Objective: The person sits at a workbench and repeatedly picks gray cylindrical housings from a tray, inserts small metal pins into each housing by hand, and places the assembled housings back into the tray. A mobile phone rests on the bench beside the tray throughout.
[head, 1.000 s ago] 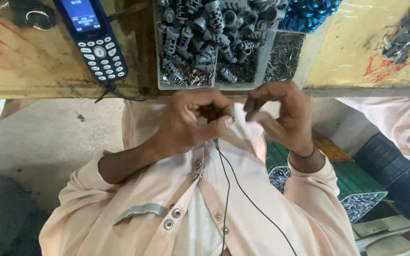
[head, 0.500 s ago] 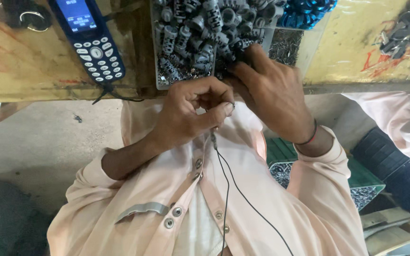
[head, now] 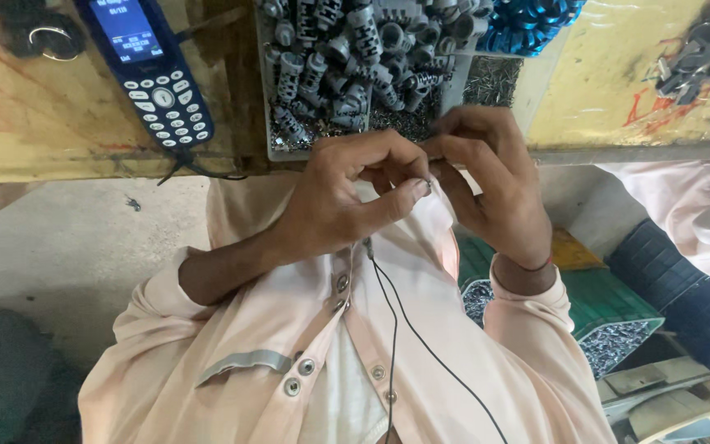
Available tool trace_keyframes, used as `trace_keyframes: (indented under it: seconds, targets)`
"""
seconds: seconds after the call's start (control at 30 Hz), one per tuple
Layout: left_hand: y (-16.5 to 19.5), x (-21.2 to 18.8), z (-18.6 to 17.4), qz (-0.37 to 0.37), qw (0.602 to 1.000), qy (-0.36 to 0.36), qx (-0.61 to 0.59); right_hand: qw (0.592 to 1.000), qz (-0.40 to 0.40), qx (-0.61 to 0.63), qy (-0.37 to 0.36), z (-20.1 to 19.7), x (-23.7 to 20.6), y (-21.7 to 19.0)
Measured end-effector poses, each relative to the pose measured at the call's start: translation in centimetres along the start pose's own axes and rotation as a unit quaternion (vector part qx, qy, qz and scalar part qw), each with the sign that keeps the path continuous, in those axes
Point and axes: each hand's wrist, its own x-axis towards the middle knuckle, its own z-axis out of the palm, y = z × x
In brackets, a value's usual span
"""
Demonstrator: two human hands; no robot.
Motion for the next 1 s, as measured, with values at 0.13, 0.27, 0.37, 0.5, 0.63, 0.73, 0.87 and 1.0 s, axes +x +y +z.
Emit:
trace_keyframes:
  seconds: [0.13, 0.27, 0.37, 0.5, 0.63, 0.73, 0.87, 1.0]
  targets:
    - [0.0, 0.2, -0.2, -0.005, 0.996, -0.036, -0.076, 0.881, 0.145, 0.447, 0.063, 1.3, 0.0, 1.0]
    - [0.0, -0.1, -0.3, -0.057, 0.976, -0.033, -0.206, 0.902, 0.1, 0.419, 0.039, 2.1, -0.5, 1.7]
    - [0.1, -0.6, 0.3, -0.071, 0.992, 0.043, -0.099, 0.975, 0.02, 0.208, 0.07, 2.1, -0.9, 1.3]
    - [0.2, -0.8, 1.0, -0.064, 0.992, 0.086, -0.072, 0.991, -0.058, 0.019, 0.122, 2.0, -0.7, 0.4]
    - [0.4, -0.9, 1.1, -0.066, 0.992, 0.095, -0.052, 0.988, -0.089, -0.027, 0.122, 1.3, -0.6, 0.0]
    - [0.6, -0.9, 1.4, -0.033, 0.994, 0.108, -0.013, 0.985, -0.116, -0.081, 0.097, 0.3, -0.6, -0.3]
    - [0.8, -0.6, 2.2, 0.106, 0.976, 0.117, 0.149, 0.987, -0.074, -0.11, 0.089, 0.0, 0.4, -2.2]
    - [0.9, -0.7, 2.4, 0.099, 0.982, 0.11, 0.115, 0.997, 0.023, 0.06, 0.05, -0.9, 2.1, -4.1]
